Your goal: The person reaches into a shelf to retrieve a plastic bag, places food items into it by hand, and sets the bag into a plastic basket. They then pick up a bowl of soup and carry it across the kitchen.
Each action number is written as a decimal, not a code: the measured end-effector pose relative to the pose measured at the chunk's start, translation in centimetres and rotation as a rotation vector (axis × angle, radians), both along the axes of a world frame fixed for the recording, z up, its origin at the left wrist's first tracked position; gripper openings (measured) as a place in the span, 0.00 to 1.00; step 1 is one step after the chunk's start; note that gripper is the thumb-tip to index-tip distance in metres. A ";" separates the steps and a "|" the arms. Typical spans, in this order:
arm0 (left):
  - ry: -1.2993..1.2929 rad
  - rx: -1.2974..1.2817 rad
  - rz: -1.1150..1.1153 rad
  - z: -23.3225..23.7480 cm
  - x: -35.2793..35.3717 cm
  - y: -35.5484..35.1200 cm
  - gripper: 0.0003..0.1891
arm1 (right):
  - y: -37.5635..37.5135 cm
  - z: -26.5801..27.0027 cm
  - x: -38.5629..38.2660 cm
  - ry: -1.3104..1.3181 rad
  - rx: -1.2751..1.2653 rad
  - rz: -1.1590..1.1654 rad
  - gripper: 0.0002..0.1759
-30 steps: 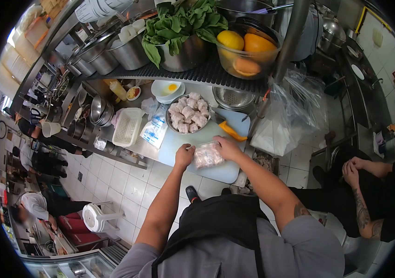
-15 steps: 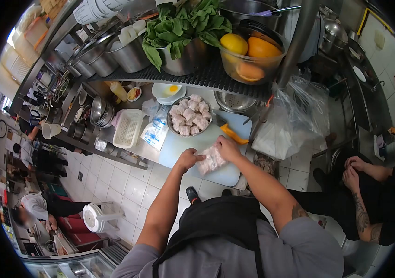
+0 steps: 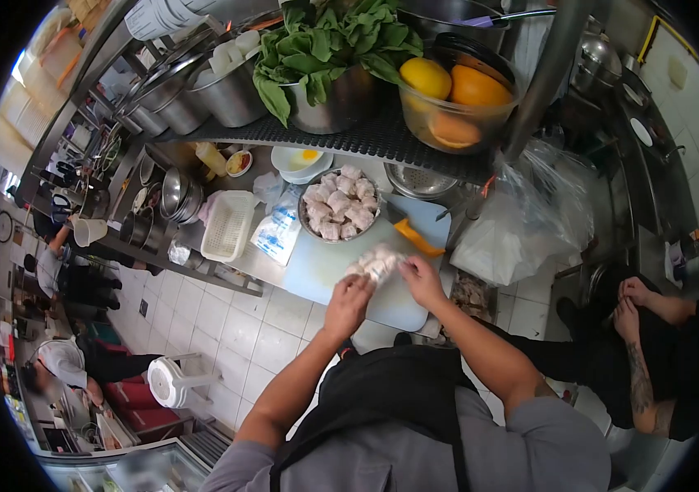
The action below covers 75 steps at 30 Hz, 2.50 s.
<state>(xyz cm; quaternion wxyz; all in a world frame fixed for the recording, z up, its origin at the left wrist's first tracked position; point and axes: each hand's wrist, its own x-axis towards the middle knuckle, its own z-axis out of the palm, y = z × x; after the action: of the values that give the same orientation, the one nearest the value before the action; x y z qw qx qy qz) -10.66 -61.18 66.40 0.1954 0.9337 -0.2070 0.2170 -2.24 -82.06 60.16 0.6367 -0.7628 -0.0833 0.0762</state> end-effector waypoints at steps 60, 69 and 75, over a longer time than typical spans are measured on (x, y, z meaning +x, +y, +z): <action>0.894 -0.958 0.203 -1.9 4.5 2.0 0.18 | 2.7 0.5 4.5 0.680 0.370 0.231 0.21; 0.770 -0.830 0.283 0.4 4.6 1.1 0.28 | 2.5 4.9 6.7 0.316 -0.236 0.320 0.25; 1.155 -1.136 0.738 -0.2 4.1 1.2 0.34 | 3.6 4.0 6.9 0.113 -0.004 0.250 0.13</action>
<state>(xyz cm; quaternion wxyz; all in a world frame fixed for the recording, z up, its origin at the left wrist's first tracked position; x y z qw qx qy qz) -6.60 -59.97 66.17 0.6205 0.6670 0.3764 -0.1685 4.69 -78.48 64.16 0.6244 -0.7423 -0.1415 0.1978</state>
